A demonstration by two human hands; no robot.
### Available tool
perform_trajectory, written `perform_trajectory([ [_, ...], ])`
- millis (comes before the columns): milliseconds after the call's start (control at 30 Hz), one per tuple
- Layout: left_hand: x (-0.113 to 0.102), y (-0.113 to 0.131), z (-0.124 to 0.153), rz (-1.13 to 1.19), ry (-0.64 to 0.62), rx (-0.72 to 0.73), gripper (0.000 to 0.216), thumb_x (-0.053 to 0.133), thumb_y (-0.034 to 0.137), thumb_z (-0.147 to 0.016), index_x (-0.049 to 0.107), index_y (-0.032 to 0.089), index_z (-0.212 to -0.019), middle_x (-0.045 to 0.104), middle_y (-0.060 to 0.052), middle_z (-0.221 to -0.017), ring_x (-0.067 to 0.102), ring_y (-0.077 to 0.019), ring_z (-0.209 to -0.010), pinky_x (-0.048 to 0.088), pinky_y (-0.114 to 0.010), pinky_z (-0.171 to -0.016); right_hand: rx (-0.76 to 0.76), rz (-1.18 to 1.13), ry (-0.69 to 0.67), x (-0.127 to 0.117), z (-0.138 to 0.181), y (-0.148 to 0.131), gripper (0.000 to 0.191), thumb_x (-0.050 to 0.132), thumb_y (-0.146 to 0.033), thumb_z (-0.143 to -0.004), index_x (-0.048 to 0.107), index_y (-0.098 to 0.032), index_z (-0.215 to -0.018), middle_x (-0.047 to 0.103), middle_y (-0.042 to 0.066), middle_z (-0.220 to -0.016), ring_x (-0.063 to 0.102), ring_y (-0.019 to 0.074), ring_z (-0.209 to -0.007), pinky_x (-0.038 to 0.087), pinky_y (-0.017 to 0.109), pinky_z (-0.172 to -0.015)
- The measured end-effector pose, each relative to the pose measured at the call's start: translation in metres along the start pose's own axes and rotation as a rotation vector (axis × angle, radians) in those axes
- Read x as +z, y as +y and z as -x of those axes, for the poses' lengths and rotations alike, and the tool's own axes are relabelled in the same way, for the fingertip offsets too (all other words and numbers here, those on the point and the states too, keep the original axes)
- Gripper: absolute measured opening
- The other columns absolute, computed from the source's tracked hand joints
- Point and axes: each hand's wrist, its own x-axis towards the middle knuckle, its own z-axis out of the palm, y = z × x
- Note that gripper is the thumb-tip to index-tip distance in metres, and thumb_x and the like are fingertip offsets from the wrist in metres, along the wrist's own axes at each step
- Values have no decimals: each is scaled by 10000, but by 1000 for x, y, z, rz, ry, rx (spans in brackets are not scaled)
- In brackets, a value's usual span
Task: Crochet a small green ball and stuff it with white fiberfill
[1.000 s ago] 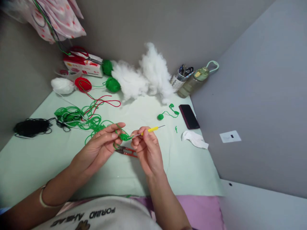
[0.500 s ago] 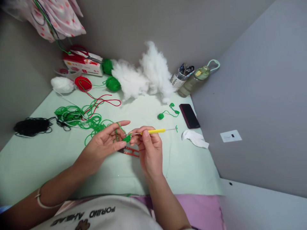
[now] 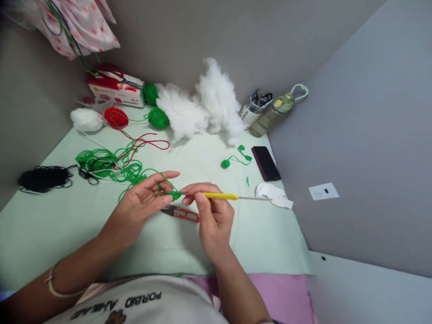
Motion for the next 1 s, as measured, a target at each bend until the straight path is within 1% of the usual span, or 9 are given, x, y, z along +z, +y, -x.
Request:
perform_trajectory([
  [200,11,-2,4,-61,134,98,442,780,152,-821,724,275,-1242,601,25,-875,566,-114,-853,503,-204,-786,-423,501,-129,3,7,2,290,539,-60,-975,688,-240,-1147,740,63,-976,710,192,-890,597,342,-742],
  [333,12,-2,3,215,-9,-92,556,804,226,-821,655,232,-1357,638,17,-829,590,-115,-776,530,-222,-733,-610,738,-28,5,12,10,337,620,-82,-943,729,-284,-1189,720,81,-1062,709,206,-952,605,328,-734],
  [433,6,0,-1,401,-82,-228,461,806,246,-823,720,170,-1270,669,-13,-867,600,-100,-744,538,-218,-733,-383,472,11,4,9,9,276,590,-97,-968,751,-273,-1106,719,59,-1004,706,183,-877,602,329,-725],
  [533,1,2,-3,431,-71,-189,395,793,203,-836,752,194,-1229,665,-5,-878,604,-91,-743,548,-208,-731,-114,93,64,5,2,5,212,548,-179,-1014,751,-239,-1003,709,37,-886,663,150,-713,581,322,-657],
  [600,1,3,-3,407,-101,-164,368,781,187,-846,762,219,-1211,671,-6,-896,624,-104,-788,555,-209,-737,-52,10,54,7,-1,3,192,569,-219,-1013,754,-225,-965,727,48,-902,664,154,-731,576,318,-652],
  [733,5,1,-1,323,-82,-119,350,787,192,-853,770,256,-1197,653,16,-877,621,-100,-842,532,-177,-748,-112,150,19,14,2,4,199,583,-157,-996,763,-243,-1007,758,43,-931,694,167,-820,582,311,-685],
  [833,7,-2,-1,316,-21,-80,399,825,207,-828,763,269,-1217,651,29,-844,598,-81,-812,500,-158,-756,-295,417,-5,15,8,5,275,602,-107,-971,761,-286,-1106,756,51,-1011,713,180,-893,599,328,-736],
  [900,6,-4,-3,371,-52,-136,386,819,221,-829,770,243,-1212,673,8,-870,605,-91,-820,506,-178,-778,-411,567,-28,12,10,6,322,635,-91,-943,761,-306,-1148,751,65,-1086,714,193,-940,603,342,-768],
  [1000,4,-4,-5,464,-123,-227,326,790,232,-833,799,178,-1155,679,-35,-954,616,-114,-815,538,-231,-789,-328,417,14,6,7,6,289,614,-95,-959,769,-289,-1106,751,51,-1009,703,176,-870,587,333,-747],
])
